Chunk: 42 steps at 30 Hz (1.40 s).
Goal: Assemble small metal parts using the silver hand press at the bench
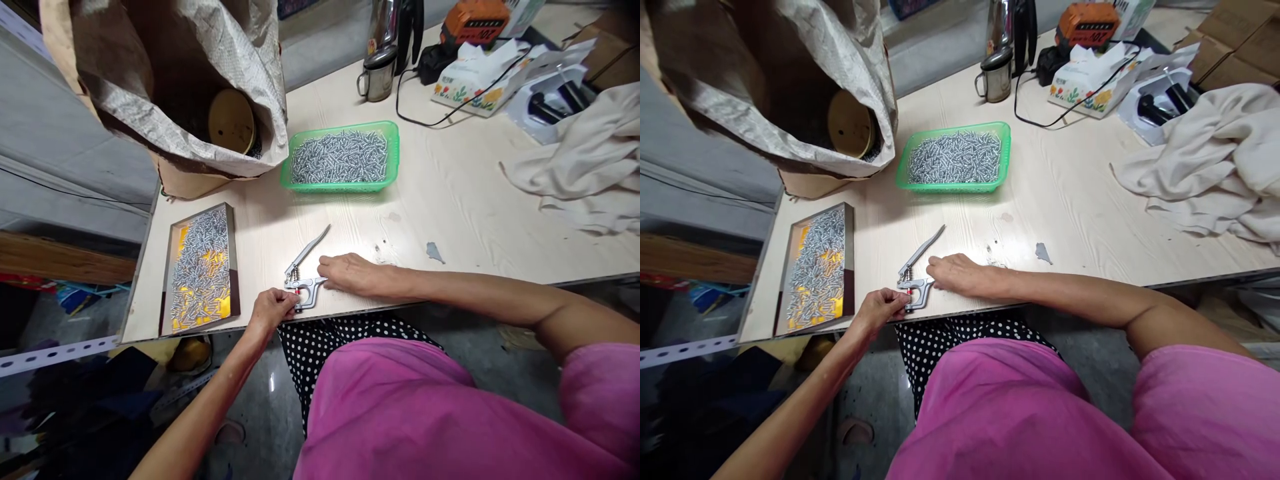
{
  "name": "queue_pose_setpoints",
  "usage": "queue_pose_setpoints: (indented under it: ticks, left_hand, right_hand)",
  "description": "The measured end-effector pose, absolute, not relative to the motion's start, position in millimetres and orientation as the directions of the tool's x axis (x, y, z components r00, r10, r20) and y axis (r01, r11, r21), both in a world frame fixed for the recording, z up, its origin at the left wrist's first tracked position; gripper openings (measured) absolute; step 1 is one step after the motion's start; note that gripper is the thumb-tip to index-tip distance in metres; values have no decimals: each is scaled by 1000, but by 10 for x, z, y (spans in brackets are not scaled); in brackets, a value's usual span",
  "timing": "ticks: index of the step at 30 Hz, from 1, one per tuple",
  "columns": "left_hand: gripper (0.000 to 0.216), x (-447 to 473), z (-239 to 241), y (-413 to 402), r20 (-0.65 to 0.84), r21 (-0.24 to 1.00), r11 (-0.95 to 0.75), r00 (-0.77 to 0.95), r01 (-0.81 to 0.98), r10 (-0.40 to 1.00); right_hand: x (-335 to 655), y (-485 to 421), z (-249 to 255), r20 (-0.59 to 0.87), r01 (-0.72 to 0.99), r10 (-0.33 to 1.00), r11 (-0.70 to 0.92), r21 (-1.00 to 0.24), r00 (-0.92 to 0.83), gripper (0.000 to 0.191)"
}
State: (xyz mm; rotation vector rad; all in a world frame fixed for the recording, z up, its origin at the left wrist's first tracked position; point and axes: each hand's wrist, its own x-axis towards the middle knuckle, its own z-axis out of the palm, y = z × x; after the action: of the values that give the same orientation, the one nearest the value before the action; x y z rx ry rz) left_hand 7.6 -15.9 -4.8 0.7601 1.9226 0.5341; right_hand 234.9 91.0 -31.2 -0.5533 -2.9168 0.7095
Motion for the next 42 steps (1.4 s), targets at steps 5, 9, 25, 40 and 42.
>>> queue_pose_setpoints:
  ticks: [5,9,25,40,42]
  left_hand:
    - [27,74,-74,-231,-583,670,663,-318,334,748]
    - [34,68,-131,-290,-541,683,623,-308,382,782]
    - [27,224,-97,-400,-6,460,157,-174,874,985]
    - [28,458,-224,434,-63,295,-312,344,903,937]
    - [18,474,-255,442,-32,318,-298,324,900,945]
  right_hand:
    - [2351,1350,-178,100,404,456,854,-328,-884,94]
    - [2322,1483,-253,-5,358,372,891,-279,-928,115]
    - [2414,1120,-246,33,393,417,876,-280,-908,84]
    - [2493,1108,-266,-16,480,501,819,-315,-865,20]
    - [2476,1103,-324,-1,440,468,831,-340,-884,17]
